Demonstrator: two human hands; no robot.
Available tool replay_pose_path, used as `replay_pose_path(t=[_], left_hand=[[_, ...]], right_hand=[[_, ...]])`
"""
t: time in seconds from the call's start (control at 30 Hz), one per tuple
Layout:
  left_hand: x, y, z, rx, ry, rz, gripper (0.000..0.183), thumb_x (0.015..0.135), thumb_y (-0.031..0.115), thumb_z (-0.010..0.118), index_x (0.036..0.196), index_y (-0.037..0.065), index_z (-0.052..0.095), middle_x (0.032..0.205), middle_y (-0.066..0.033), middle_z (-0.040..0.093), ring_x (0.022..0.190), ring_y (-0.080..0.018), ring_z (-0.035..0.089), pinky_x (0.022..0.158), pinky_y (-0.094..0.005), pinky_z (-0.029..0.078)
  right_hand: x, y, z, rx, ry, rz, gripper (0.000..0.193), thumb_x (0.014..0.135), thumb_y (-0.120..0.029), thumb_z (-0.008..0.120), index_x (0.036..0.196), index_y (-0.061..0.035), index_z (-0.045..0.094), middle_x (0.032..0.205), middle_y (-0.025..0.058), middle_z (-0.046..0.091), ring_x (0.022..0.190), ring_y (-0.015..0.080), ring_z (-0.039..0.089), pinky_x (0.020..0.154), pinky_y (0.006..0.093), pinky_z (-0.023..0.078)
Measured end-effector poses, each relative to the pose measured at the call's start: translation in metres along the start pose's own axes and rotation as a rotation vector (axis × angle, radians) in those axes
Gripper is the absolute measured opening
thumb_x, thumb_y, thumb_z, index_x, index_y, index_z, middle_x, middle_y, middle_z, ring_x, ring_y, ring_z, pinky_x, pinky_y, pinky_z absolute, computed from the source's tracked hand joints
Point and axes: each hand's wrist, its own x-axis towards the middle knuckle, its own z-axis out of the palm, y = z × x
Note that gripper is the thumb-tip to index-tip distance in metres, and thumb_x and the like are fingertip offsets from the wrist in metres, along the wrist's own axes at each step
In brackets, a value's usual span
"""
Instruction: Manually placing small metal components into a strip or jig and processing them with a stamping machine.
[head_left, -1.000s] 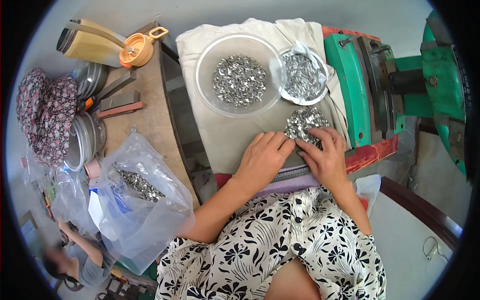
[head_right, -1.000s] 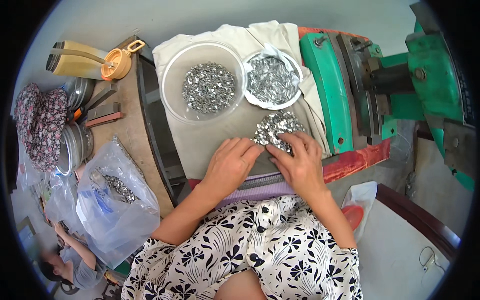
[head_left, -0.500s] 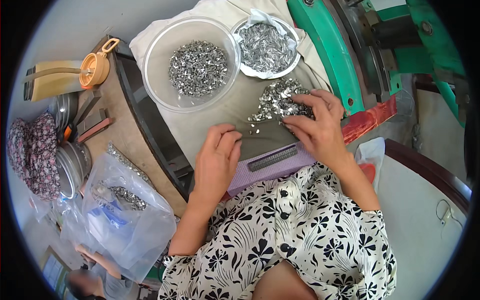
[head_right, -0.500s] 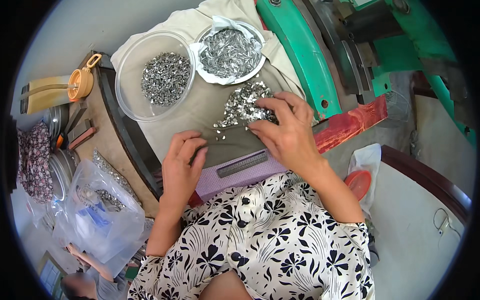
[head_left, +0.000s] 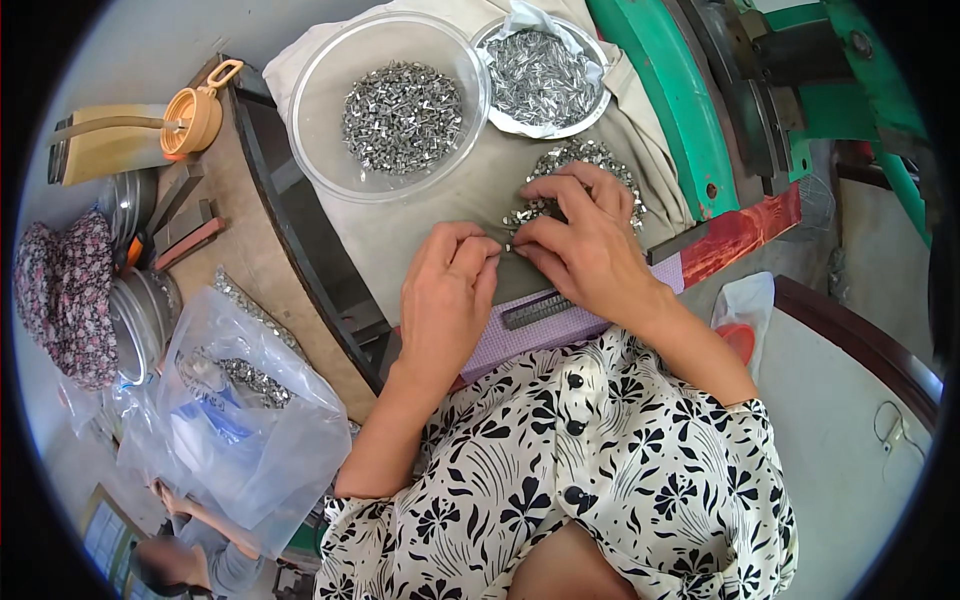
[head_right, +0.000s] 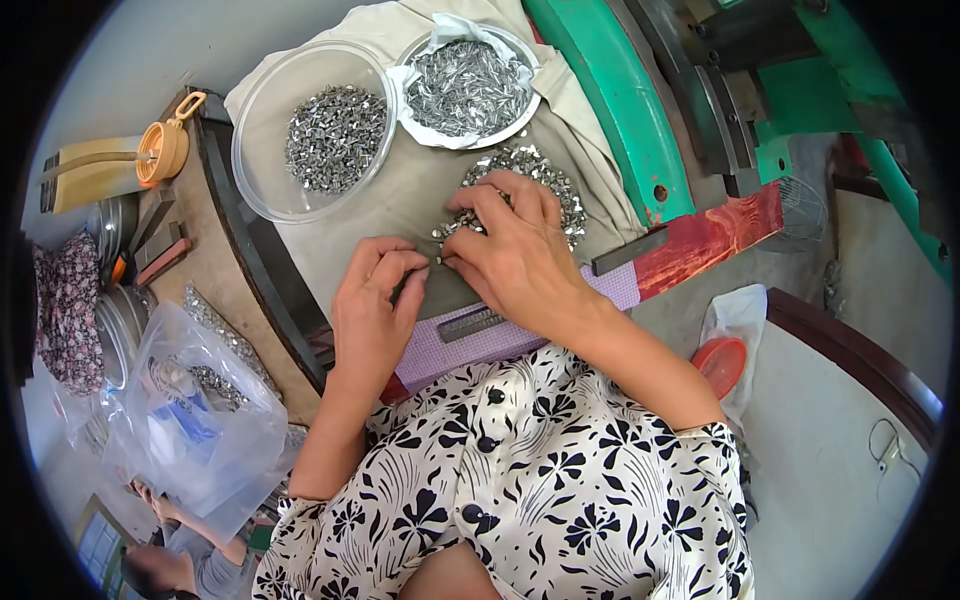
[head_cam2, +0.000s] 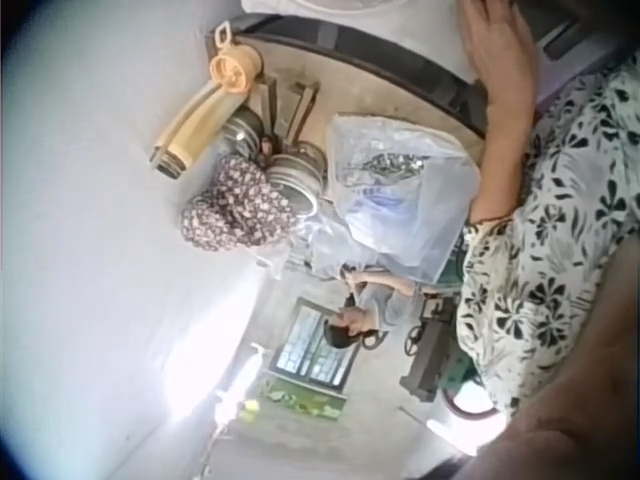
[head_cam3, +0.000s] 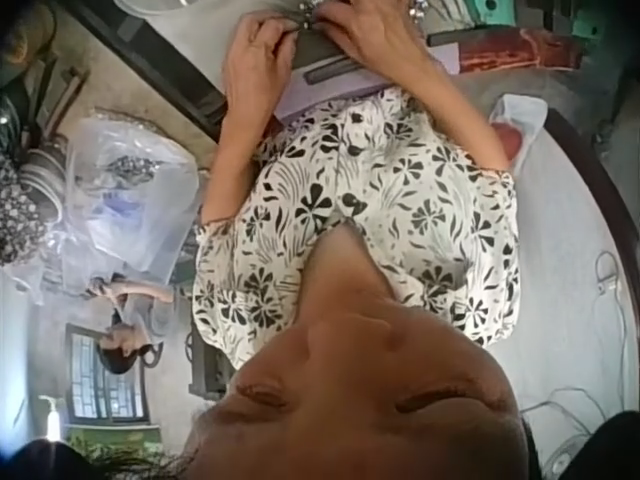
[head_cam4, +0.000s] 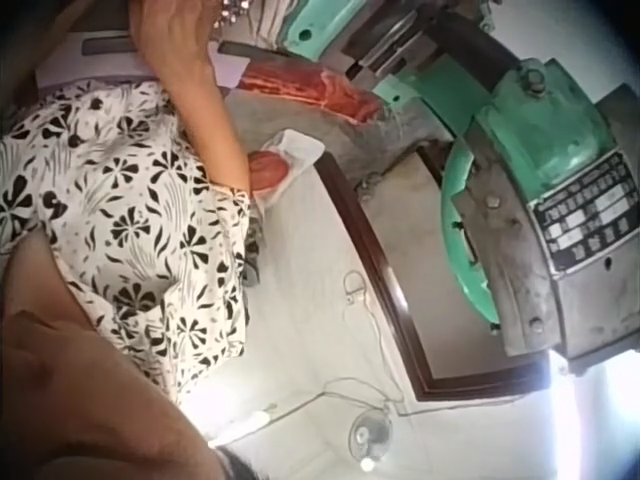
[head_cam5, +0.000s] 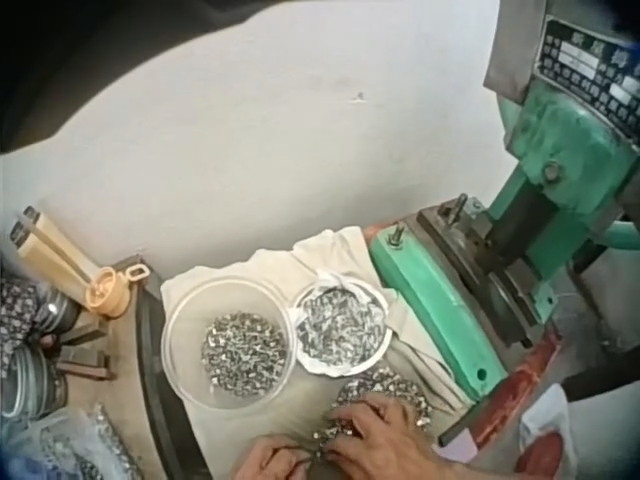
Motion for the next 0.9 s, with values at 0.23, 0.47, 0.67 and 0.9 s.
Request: replay_pose_path(t=[0.23,0.47,0.67,0.9], left_hand=[[0.003,0.003,-0.001,0.005,-0.025,-0.012,0.014,0.078,0.001,0.072,0.092,0.003,0.068,0.098,-0.0094,0.06,0.086,-0.0293,0.061,0.075,-0.0405,0.05],[0.003,0.002,0.003,0.033,-0.015,-0.019,0.015,0.078,0.002,0.074,0.092,0.004,0.07,0.097,-0.0087,0.059,0.085,-0.0281,0.061,0.074,-0.0402,0.05],[0.004,-0.001,0.004,-0.002,-0.002,-0.03,0.015,0.077,0.001,0.073,0.092,0.003,0.07,0.097,-0.0084,0.06,0.086,-0.028,0.061,0.075,-0.0398,0.05],[0.005,-0.004,0.001,-0.026,-0.007,-0.049,0.018,0.079,-0.004,0.07,0.096,0.001,0.071,0.098,-0.0098,0.062,0.085,-0.0267,0.064,0.074,-0.0366,0.051]], right_hand=[[-0.012,-0.006,-0.008,0.086,0.035,0.043,0.013,0.073,-0.012,0.077,0.083,-0.0103,0.069,0.116,0.0033,0.062,0.117,0.032,0.048,0.096,0.047,0.034],[-0.051,-0.018,0.0,0.08,-0.043,0.001,0.015,0.067,-0.017,0.082,0.079,-0.018,0.073,0.113,-0.0022,0.064,0.118,0.0312,0.047,0.099,0.0437,0.031],[-0.058,-0.018,0.009,-0.013,0.033,-0.076,0.015,0.067,-0.02,0.081,0.08,-0.0207,0.074,0.109,-0.0067,0.064,0.117,0.0264,0.048,0.096,0.0421,0.032],[-0.058,-0.021,0.007,-0.044,0.023,-0.061,0.016,0.066,-0.024,0.081,0.081,-0.0216,0.075,0.107,-0.0075,0.064,0.116,0.0248,0.048,0.093,0.0415,0.032]])
